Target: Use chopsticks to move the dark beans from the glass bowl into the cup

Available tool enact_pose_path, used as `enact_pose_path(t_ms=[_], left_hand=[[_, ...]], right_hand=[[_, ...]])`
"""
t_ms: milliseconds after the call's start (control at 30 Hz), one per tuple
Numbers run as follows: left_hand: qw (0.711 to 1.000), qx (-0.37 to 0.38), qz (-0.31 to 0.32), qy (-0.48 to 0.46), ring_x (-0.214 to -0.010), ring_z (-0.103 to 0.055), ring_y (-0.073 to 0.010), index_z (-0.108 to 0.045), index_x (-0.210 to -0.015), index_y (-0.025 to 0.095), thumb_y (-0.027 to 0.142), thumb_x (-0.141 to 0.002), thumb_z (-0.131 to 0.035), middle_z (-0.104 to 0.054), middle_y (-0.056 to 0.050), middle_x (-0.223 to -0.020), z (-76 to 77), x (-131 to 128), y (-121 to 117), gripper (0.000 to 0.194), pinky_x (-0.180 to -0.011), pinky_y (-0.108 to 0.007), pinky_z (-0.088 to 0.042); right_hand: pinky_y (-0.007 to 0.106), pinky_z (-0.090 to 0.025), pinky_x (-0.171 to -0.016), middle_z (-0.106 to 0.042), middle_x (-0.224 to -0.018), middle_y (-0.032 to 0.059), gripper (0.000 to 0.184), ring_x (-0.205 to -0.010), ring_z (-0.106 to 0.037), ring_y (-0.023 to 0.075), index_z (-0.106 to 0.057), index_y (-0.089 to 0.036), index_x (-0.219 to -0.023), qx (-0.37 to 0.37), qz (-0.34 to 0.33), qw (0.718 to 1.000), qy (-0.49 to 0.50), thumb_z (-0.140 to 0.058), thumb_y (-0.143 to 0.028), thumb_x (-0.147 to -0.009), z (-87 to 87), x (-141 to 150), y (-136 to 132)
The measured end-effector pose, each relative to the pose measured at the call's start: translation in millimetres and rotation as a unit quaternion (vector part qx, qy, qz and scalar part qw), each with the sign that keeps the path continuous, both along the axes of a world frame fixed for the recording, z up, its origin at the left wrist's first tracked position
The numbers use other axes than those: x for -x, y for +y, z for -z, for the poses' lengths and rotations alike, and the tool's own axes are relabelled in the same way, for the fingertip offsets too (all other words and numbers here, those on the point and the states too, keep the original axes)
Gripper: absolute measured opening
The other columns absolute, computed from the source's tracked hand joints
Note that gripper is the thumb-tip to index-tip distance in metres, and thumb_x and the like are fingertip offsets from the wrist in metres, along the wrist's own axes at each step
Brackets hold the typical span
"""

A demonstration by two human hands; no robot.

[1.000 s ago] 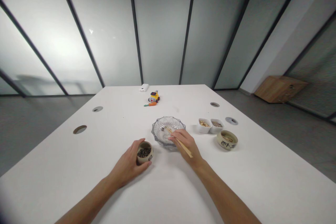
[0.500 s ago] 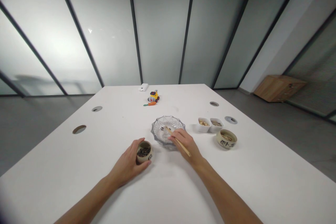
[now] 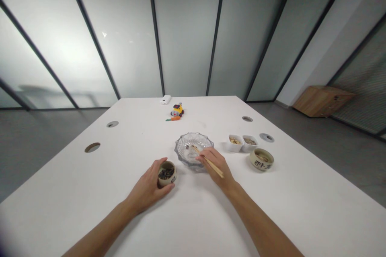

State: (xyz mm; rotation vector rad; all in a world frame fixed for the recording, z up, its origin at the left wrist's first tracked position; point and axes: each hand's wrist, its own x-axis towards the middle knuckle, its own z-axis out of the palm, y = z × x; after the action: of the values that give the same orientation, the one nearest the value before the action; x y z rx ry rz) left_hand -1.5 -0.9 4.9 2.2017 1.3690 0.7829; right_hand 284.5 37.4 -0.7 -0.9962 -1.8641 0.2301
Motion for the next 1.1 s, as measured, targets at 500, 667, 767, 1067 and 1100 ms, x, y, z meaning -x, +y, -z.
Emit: enact_pose_path(t_ms=[500,667,767,1067,1100], left_hand=[[1.0,0.004,0.003,-0.003,-0.126,-0.062,-0.0341,-0.041,-0.147,0.021,0.031,-0.084,-0.075,-0.059,-0.016,-0.142,1.0,0.5,1.2,0.073,-0.109,-0.053,-0.05],[1.0,0.007,0.002,-0.001,-0.129,-0.061,-0.0338,-0.04,-0.148,0.02,0.03,-0.083,-0.075,-0.058,-0.017,-0.143,1.8,0.1,0.7,0.074,-0.111,-0.053,-0.049],[1.0,0.005,-0.001,0.0,-0.129,-0.061,-0.0337,-0.041,-0.147,0.02,0.031,-0.083,-0.076,-0.058,-0.016,-0.143,2.0,-0.2,0.6,0.074,-0.111,-0.052,-0.049],[1.0,0.007,0.003,0.009,-0.129,-0.06,-0.0339,-0.039,-0.148,0.019,0.031,-0.084,-0.075,-0.057,-0.017,-0.143,3.1,0.0,1.9,0.074,-0.112,-0.053,-0.048],[1.0,0.007,0.002,0.01,-0.129,-0.06,-0.0338,-0.038,-0.148,0.019,0.031,-0.084,-0.075,-0.057,-0.017,-0.143,3.2,0.2,1.8,0.074,-0.112,-0.053,-0.048]], right_hand=[[0.034,-0.055,-0.076,-0.068,-0.088,0.0043,0.021,-0.083,-0.065,0.0208,-0.068,-0.024,-0.088,0.001,0.027,1.0,0.012,-0.062,-0.039,-0.101,3.9,-6.2,0.6],[0.031,-0.055,-0.073,-0.066,-0.086,0.0035,0.022,-0.08,-0.064,0.0191,-0.068,-0.023,-0.088,-0.005,0.031,0.999,-0.002,-0.062,-0.039,-0.101,3.6,-6.6,1.5],[0.032,-0.056,-0.076,-0.067,-0.089,0.0042,0.018,-0.082,-0.066,0.0195,-0.069,-0.023,-0.089,-0.013,0.013,1.0,-0.002,-0.062,-0.034,-0.101,1.6,-5.2,0.3],[0.032,-0.057,-0.076,-0.071,-0.089,0.0043,0.012,-0.082,-0.068,0.0202,-0.07,-0.024,-0.09,-0.062,0.018,0.998,0.01,-0.066,-0.029,-0.099,-3.6,-3.1,-2.7],[0.032,-0.057,-0.076,-0.071,-0.089,0.0043,0.012,-0.083,-0.068,0.0204,-0.07,-0.024,-0.09,-0.064,0.023,0.998,0.009,-0.065,-0.03,-0.099,-3.3,-3.7,-3.2]])
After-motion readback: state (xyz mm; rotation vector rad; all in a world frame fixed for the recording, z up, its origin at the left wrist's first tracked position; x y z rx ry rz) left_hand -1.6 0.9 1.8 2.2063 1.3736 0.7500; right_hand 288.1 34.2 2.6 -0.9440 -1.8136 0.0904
